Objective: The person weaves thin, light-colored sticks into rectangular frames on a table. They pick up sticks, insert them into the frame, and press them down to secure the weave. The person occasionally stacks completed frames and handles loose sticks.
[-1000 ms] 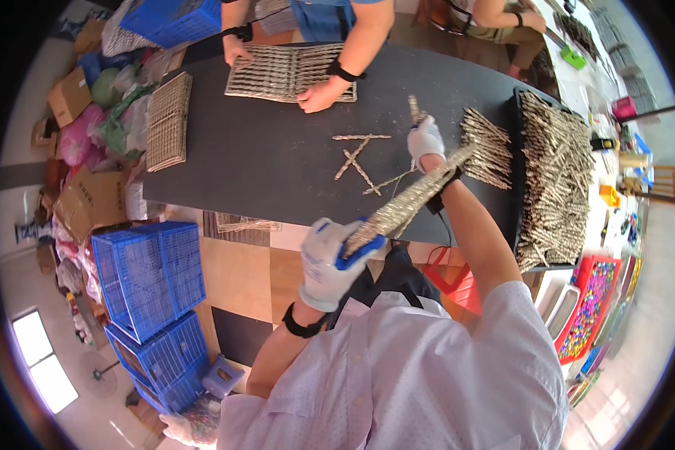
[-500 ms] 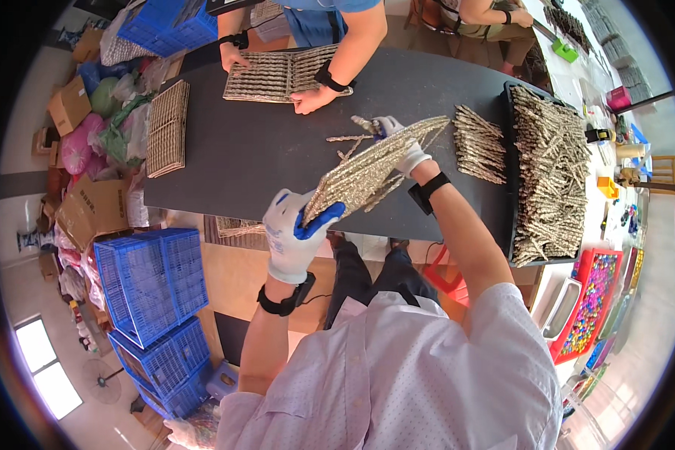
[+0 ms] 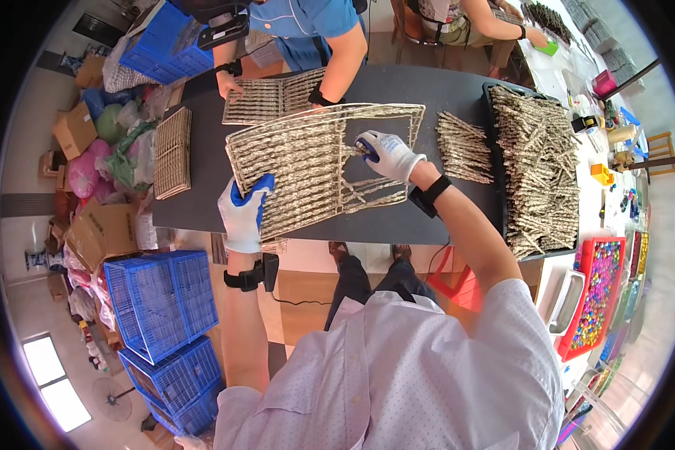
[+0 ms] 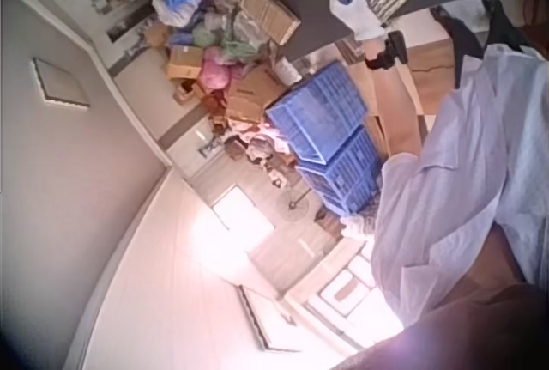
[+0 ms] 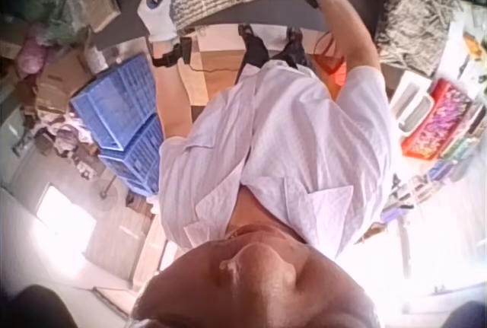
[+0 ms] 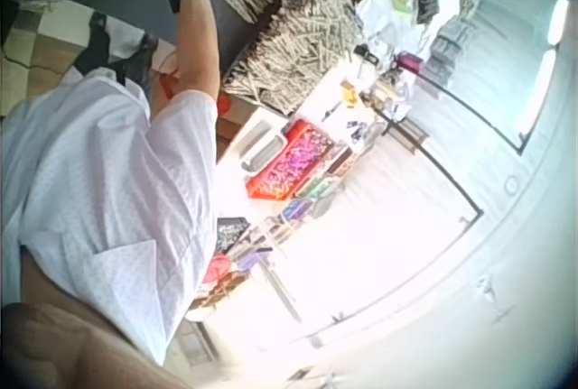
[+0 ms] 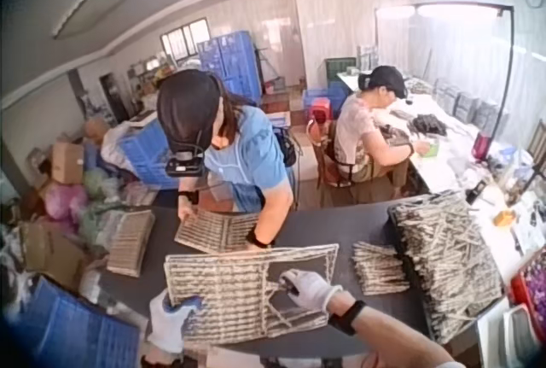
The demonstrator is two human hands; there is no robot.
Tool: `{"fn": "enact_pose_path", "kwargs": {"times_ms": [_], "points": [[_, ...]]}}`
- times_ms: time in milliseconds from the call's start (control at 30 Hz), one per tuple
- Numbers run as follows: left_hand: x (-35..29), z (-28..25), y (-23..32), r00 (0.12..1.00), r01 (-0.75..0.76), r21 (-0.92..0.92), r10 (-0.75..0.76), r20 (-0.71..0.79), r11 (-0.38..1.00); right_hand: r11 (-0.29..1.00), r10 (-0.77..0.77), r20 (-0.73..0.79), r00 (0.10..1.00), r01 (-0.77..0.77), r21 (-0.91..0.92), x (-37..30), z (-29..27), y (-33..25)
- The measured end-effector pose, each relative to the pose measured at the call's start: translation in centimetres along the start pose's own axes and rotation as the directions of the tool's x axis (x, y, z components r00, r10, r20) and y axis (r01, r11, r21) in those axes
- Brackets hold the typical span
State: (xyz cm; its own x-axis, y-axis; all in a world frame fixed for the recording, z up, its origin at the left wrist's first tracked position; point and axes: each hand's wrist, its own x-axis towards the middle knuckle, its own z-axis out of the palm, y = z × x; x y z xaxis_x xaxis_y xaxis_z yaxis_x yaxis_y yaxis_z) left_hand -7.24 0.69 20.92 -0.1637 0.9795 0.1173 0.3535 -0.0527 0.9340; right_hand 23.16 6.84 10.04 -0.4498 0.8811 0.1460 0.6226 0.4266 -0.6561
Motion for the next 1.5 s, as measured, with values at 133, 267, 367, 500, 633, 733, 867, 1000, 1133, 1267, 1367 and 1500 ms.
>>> {"fn": "enact_pose_path", "kwargs": {"times_ms": [133,267,367,500,633,733,867,1000,1133,1267,1367,1500], "points": [[0.5,0.3,-0.4,0.984,0.166,-0.239,-0.176,-0.022,0.957,0.999,-0.046,-0.077,0.996,0.046,0.007,0.3,-1.4,-0.2],[1.0,0.0,-2.6,0.971,0.211,-0.360,-0.238,-0.032,0.909,0.981,-0.190,-0.281,0.941,0.193,-0.016,0.2,-2.5,-0.4],[0.2,0.3,-1.8,0.952,0.255,-0.451,-0.303,-0.035,0.855,0.947,-0.142,-0.470,0.871,0.257,0.191,-0.9,-4.0,-1.0],[-0.3,-0.7,-2.5,0.955,0.265,-0.546,-0.294,0.035,0.795,0.467,0.297,-0.371,0.880,0.205,0.860,-3.0,-6.2,-1.2],[-0.7,-0.8,-3.4,0.967,0.216,-0.577,-0.254,0.015,0.788,-0.423,0.335,-0.468,0.818,0.574,0.701,-3.9,-7.5,3.2],[-0.9,-1.3,-4.4,0.959,0.247,-0.584,-0.283,0.031,0.773,-0.467,0.549,-0.388,0.740,0.657,0.592,-5.5,-7.6,8.0],[-1.6,-1.2,-3.1,0.958,0.245,-0.470,-0.287,-0.018,0.848,0.801,0.523,-0.559,0.643,-0.147,0.580,-8.1,-7.1,11.9],[-2.1,-1.3,-1.3,0.981,0.182,-0.389,-0.193,0.012,0.903,0.670,0.443,-0.367,0.818,-0.574,-0.470,-11.4,-5.2,16.4],[-2.7,-1.6,0.2,0.985,0.169,-0.311,-0.166,0.037,0.935,0.501,0.510,-0.361,0.781,-0.610,-0.614,-11.7,-6.0,16.1],[-2.5,-1.5,1.4,0.983,0.179,-0.301,-0.181,0.021,0.937,0.806,0.193,-0.385,0.902,-0.370,-0.462,-9.3,-8.4,8.3],[-1.9,-0.9,1.2,0.984,0.173,-0.338,-0.172,0.032,0.925,0.941,-0.179,-0.061,0.982,0.153,-0.303,-8.4,-7.2,-0.8],[-1.7,-0.1,1.5,0.985,0.162,-0.386,-0.174,0.005,0.908,0.905,-0.156,0.321,0.934,0.266,-0.333,-7.1,-2.4,-5.1]]}}
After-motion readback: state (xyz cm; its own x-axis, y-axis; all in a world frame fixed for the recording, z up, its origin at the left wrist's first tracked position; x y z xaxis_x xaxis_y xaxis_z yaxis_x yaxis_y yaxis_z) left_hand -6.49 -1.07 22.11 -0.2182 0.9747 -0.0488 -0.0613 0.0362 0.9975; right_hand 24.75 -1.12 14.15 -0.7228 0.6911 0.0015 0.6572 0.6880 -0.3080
